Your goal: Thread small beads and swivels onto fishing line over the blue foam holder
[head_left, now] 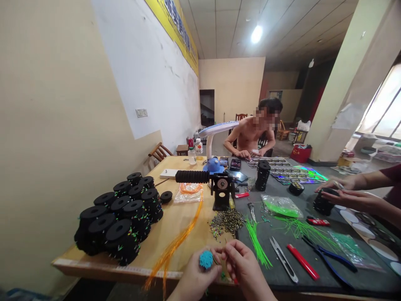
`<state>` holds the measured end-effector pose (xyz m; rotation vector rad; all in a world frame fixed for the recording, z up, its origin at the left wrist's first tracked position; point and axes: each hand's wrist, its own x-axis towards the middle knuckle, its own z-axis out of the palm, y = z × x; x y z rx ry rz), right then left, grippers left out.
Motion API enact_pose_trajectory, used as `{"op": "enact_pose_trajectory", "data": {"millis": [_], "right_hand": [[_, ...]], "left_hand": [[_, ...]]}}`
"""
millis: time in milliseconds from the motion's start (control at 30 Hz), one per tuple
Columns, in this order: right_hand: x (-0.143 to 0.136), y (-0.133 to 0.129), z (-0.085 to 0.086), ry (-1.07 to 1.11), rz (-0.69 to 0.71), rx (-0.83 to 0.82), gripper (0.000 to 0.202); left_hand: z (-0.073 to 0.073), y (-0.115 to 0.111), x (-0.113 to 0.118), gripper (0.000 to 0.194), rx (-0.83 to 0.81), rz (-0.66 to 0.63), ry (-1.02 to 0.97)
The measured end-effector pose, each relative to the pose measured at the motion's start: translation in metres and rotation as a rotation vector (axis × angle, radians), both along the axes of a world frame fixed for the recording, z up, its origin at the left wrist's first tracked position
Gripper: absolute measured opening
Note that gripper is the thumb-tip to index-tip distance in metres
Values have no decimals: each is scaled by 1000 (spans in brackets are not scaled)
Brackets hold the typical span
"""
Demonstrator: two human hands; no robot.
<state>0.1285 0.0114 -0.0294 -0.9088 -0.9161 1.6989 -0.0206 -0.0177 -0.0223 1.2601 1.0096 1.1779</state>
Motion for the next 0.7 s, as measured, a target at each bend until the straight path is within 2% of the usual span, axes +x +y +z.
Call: {"op": "enact_pose_trajectory", "data": {"millis": [167, 367, 500, 700], "right_hand": [[-1, 3, -3, 49, -29, -32, 47], [0, 4, -4, 23, -25, -9, 49], [2, 2, -5, -6, -23, -11, 52], [6, 5, 2, -44, -63, -9, 53]], "left_hand": [[-3, 4, -2, 13, -10, -51, 62], [6, 4, 0, 9, 65, 72, -8], [4, 2, 4, 14, 7, 4, 43], [-4, 2, 5, 14, 7, -41, 106]]}}
